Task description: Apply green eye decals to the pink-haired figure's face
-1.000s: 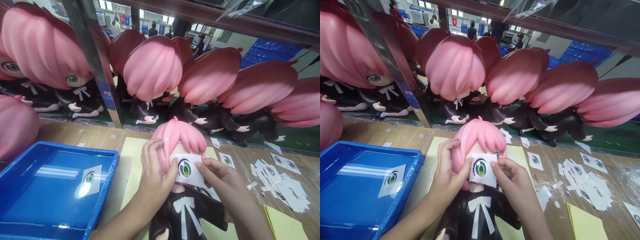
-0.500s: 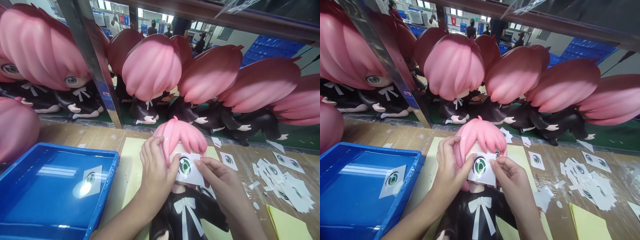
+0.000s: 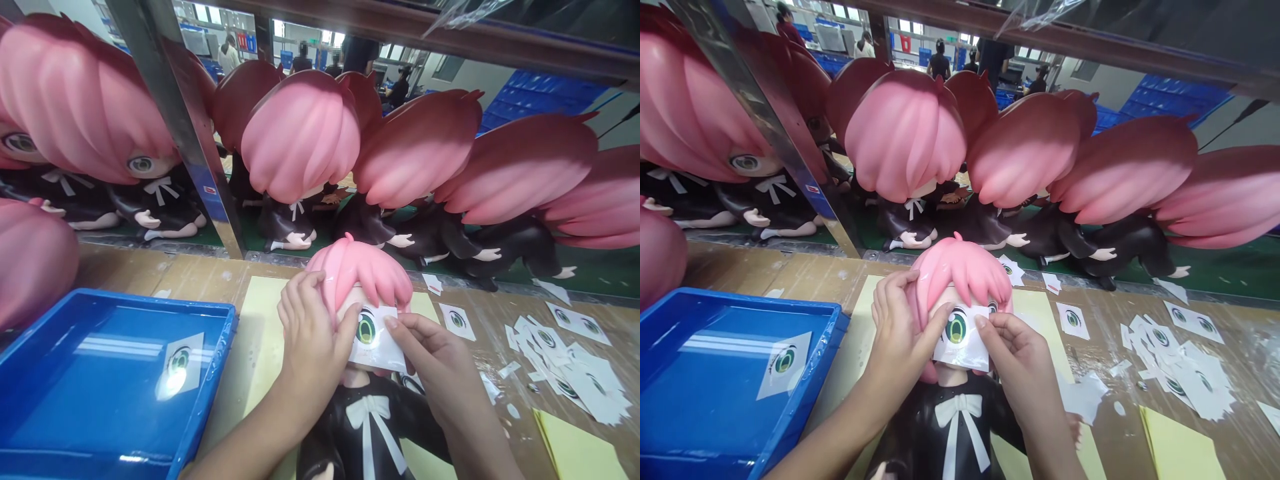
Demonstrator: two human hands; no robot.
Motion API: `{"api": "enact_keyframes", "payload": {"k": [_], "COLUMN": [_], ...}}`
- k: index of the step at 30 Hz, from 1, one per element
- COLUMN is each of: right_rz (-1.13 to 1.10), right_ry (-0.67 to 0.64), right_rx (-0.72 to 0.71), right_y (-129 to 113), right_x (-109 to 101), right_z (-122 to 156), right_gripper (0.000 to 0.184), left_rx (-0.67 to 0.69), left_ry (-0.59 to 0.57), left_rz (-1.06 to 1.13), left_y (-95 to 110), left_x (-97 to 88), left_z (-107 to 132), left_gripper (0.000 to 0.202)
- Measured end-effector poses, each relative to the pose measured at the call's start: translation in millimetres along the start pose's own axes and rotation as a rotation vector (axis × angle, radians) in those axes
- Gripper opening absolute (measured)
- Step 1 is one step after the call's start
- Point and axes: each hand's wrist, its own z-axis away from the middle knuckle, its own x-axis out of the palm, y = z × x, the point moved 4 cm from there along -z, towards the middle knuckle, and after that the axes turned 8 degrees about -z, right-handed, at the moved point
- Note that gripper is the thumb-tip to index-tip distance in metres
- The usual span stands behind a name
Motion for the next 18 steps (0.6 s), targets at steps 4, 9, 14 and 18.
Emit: {"api": "enact_keyframes", "payload": {"k": [4,9,14,18], "right_rz": [-0.016,-0.045,-0.048,-0.015], "right_ry": [-0.003,-0.013,-0.037,-0.044], "right_rx": [-0.004,0.028,0.049,0.044], "right_y": [-1.1,-0.9,-1.0,-0.5], "right_x": [1.7,6.1,5.9,1.8], "right_z": [-1.1,-2.8,-4.2,-3.6], "right_gripper": [0.054,0.06,0.06,0.06], "left_rx": [0.005,0.006,0.008,0.001], "left_ry": [0.009,0.011,0.012,0.025], "left_rz": [0.007,-0.005,-0.032,-0.036], "left_y": [0.7,2.1,2.7,2.4], "left_x": [-0.6,-0.3,0.9,1.5], "left_z": [-1.0,-3.5,-6.3,-7.3], "left_gripper": [0.043,0.045,0.046,0.04]}}
